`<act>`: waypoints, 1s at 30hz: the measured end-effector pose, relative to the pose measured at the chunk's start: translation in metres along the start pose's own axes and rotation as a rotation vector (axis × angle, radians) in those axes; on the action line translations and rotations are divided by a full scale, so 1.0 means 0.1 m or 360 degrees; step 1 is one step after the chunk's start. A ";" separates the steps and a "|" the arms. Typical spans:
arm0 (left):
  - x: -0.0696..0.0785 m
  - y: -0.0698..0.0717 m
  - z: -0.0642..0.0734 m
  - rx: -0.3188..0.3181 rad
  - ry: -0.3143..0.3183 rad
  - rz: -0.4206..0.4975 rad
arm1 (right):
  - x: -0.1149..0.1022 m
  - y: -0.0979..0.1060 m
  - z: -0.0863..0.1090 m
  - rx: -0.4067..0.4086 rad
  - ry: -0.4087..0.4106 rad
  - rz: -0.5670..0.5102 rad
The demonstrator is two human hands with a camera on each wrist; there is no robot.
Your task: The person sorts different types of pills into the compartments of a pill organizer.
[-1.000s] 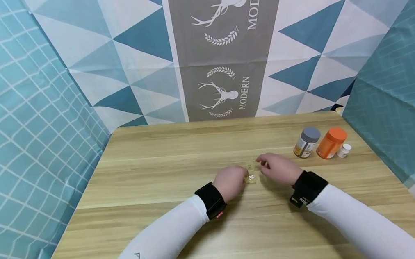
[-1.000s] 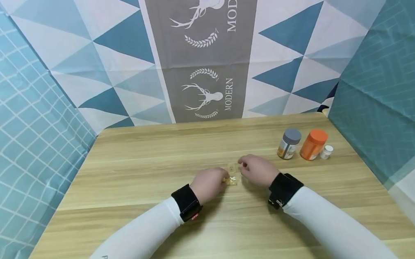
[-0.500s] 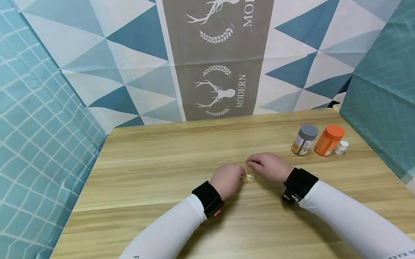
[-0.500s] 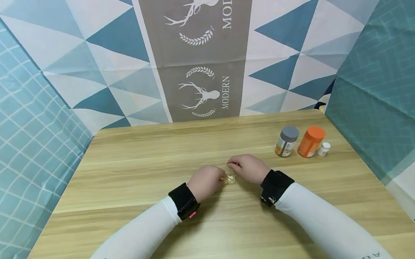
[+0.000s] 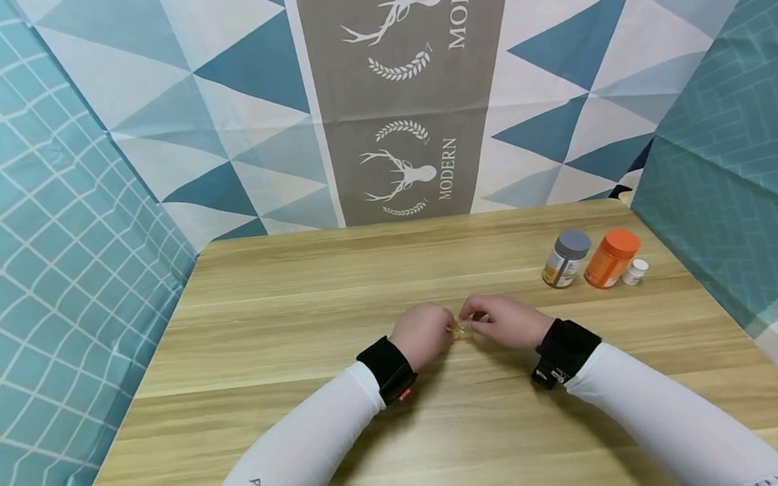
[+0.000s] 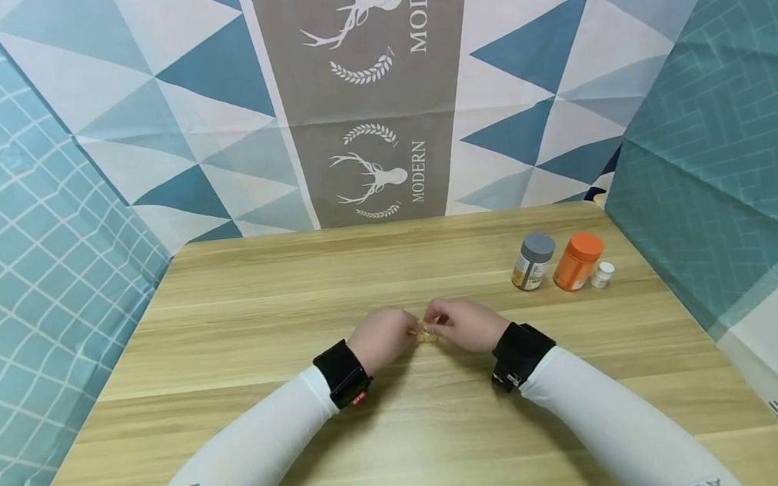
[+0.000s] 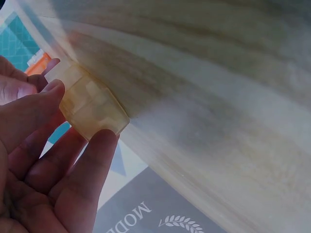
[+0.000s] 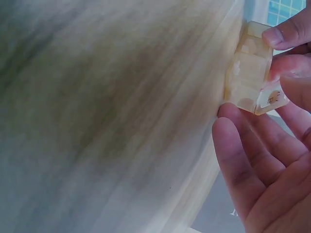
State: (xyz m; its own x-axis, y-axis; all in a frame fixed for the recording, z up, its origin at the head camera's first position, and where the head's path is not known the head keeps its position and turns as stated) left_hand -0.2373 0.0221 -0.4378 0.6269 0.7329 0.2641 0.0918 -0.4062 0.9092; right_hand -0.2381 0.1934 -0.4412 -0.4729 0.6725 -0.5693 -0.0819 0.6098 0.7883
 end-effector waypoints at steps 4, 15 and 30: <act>-0.01 -0.01 -0.01 0.0000 -0.0012 -0.0003 | 0.01 -0.03 0.00 -0.0006 0.0012 -0.0013; 0.02 0.08 0.02 -0.0014 0.0010 0.0020 | 0.03 -0.05 -0.03 -0.0037 -0.0026 -0.0014; -0.01 0.07 0.04 -0.0039 0.0066 0.0065 | 0.03 -0.09 -0.03 -0.0023 0.0018 -0.0033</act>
State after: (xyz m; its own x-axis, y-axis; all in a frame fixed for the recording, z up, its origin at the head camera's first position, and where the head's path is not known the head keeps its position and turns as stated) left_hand -0.2337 0.0164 -0.4326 0.5973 0.7382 0.3135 0.0477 -0.4228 0.9049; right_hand -0.2412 0.1886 -0.4494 -0.4810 0.6547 -0.5831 -0.1047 0.6174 0.7796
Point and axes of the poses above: each hand's wrist, its own z-axis away from the middle knuckle, its own y-axis out of the back of the hand, x = y × z, the point moved 2 cm from there along -z, towards the middle knuckle, and after that the axes turned 15 degrees about x, right-handed, at the moved point
